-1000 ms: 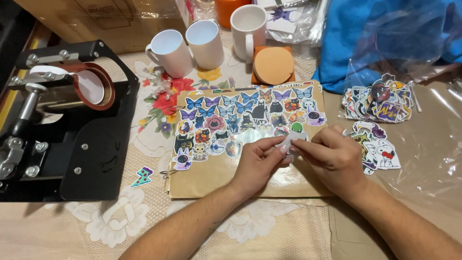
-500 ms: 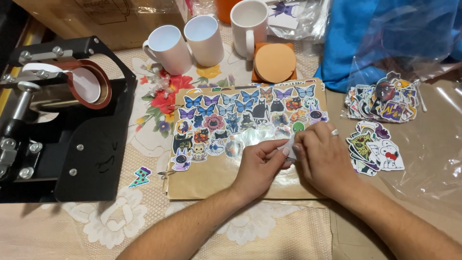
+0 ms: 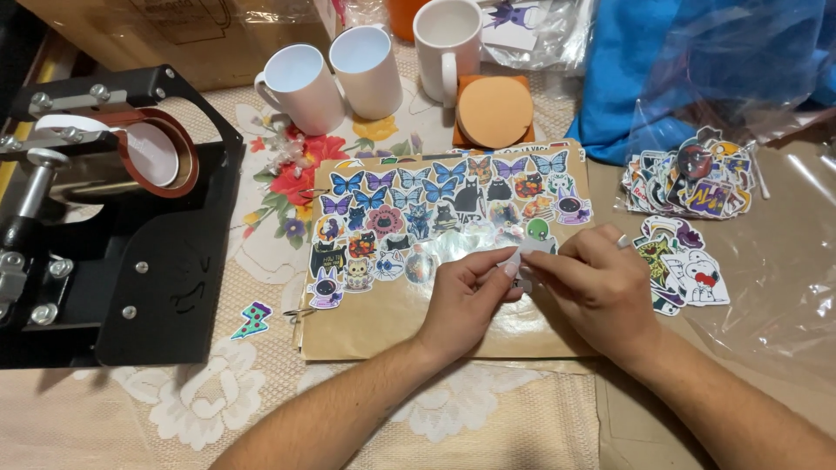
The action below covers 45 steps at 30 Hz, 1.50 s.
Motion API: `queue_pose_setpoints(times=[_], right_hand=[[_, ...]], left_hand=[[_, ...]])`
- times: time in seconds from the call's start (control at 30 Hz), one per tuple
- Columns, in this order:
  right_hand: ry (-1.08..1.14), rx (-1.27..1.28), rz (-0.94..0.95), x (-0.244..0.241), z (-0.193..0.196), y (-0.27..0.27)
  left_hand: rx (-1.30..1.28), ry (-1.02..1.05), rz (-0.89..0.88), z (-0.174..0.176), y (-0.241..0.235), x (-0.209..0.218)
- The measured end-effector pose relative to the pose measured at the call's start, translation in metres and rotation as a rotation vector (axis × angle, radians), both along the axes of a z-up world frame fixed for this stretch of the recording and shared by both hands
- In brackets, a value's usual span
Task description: Peeling decorative stickers and applying them to a brown paper surface.
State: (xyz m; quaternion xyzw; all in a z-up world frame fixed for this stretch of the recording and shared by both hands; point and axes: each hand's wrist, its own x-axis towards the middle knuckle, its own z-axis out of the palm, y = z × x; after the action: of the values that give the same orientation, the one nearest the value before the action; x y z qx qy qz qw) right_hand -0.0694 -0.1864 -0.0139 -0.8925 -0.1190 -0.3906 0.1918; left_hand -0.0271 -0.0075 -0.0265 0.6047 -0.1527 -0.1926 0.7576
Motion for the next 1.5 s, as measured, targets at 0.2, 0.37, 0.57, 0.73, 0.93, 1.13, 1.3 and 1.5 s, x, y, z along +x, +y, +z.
queue_pose_setpoints(times=[0.2,0.37,0.57,0.73,0.93,1.13,1.3,1.5], right_hand=[[0.204,0.229,0.084,0.001,0.012,0.007],[0.371,0.463,0.188,0.004,0.010,0.001],[0.507,0.718,0.330,0.006,0.011,-0.003],[0.522,0.854,0.406,0.005,0.012,-0.012],[0.449,1.228,0.342,0.001,0.015,-0.050],[0.143,1.364,0.122,0.002,0.047,-0.080],[0.096,1.554,0.005,0.004,0.066,-0.094],[0.035,1.701,0.011,0.009,0.055,-0.136]], left_hand=[[-0.005,0.013,0.003,-0.006,-0.001,0.000],[-0.011,0.037,-0.003,-0.004,0.000,0.001],[-0.024,0.057,-0.019,-0.002,0.001,0.003],[-0.031,0.058,-0.025,-0.002,0.005,0.005],[0.046,0.088,0.023,0.020,0.003,-0.010],[0.409,-1.511,-0.087,0.047,-0.035,-0.056],[0.643,-1.947,0.240,0.027,-0.115,-0.076],[0.724,-1.567,-0.181,-0.013,-0.186,-0.068]])
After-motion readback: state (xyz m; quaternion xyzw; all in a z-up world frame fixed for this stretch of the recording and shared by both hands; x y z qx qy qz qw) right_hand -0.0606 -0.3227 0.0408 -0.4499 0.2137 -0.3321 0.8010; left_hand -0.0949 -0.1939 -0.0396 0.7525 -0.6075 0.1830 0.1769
